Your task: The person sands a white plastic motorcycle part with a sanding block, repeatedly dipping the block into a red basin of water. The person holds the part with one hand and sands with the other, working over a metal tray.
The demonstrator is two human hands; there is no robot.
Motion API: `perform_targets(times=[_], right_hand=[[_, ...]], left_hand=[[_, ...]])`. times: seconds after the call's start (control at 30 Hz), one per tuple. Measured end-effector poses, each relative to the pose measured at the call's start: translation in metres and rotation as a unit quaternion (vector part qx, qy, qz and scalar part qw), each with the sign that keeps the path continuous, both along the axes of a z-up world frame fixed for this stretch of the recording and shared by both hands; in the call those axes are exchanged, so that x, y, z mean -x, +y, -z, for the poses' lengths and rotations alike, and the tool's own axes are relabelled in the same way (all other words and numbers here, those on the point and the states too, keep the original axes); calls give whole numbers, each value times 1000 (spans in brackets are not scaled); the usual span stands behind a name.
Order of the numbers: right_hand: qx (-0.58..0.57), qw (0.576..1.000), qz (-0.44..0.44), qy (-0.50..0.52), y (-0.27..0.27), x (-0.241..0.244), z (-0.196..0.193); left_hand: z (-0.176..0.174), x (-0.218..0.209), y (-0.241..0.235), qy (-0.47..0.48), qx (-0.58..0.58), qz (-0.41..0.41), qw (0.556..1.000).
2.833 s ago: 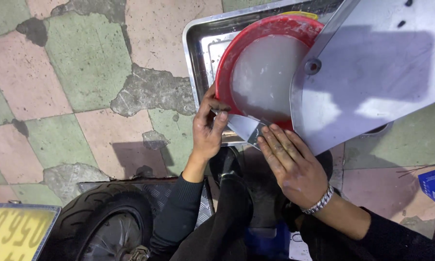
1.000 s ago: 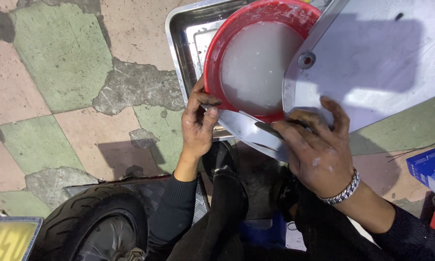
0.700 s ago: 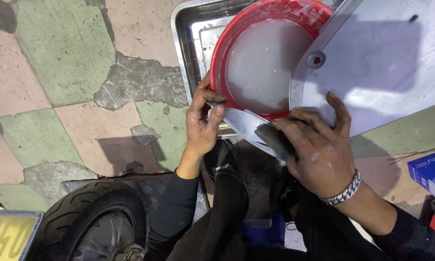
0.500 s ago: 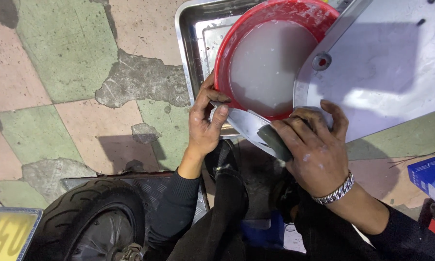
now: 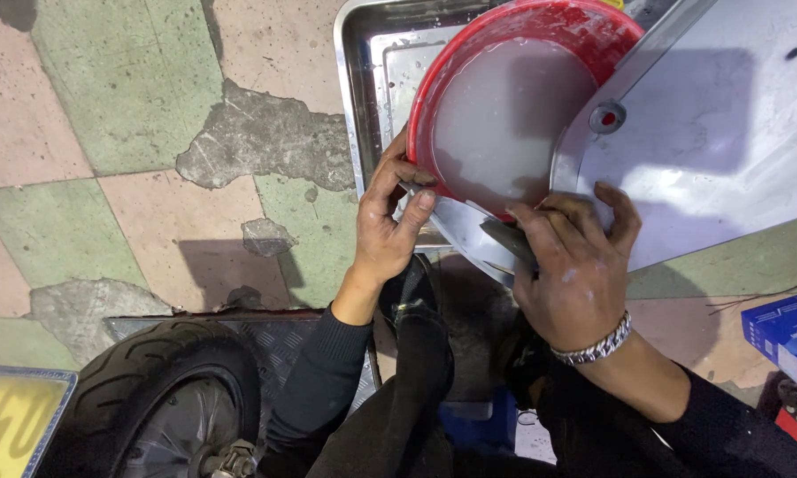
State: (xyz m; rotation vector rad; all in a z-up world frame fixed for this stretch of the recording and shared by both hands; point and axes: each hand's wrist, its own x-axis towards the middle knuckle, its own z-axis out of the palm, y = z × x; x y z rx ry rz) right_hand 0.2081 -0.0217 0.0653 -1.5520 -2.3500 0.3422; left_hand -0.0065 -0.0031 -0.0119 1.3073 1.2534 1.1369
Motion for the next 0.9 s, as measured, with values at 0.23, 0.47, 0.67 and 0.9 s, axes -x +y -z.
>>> perform_targets(times=[0.23, 0.47, 0.67, 0.9], right_hand=[[9, 998, 9, 66, 21, 20, 17], [7, 999, -35, 8, 25, 18, 9], [-6, 994, -73, -81, 10, -3, -6], [51, 998, -11, -42, 16, 9, 9]], left_hand=[[0, 2, -1, 17, -5, 8, 1000], [-6, -1, -2, 37, -2, -20, 999], [-8, -1, -3, 22, 9, -26, 999], [-8, -1, -3, 3, 9, -23, 1000]])
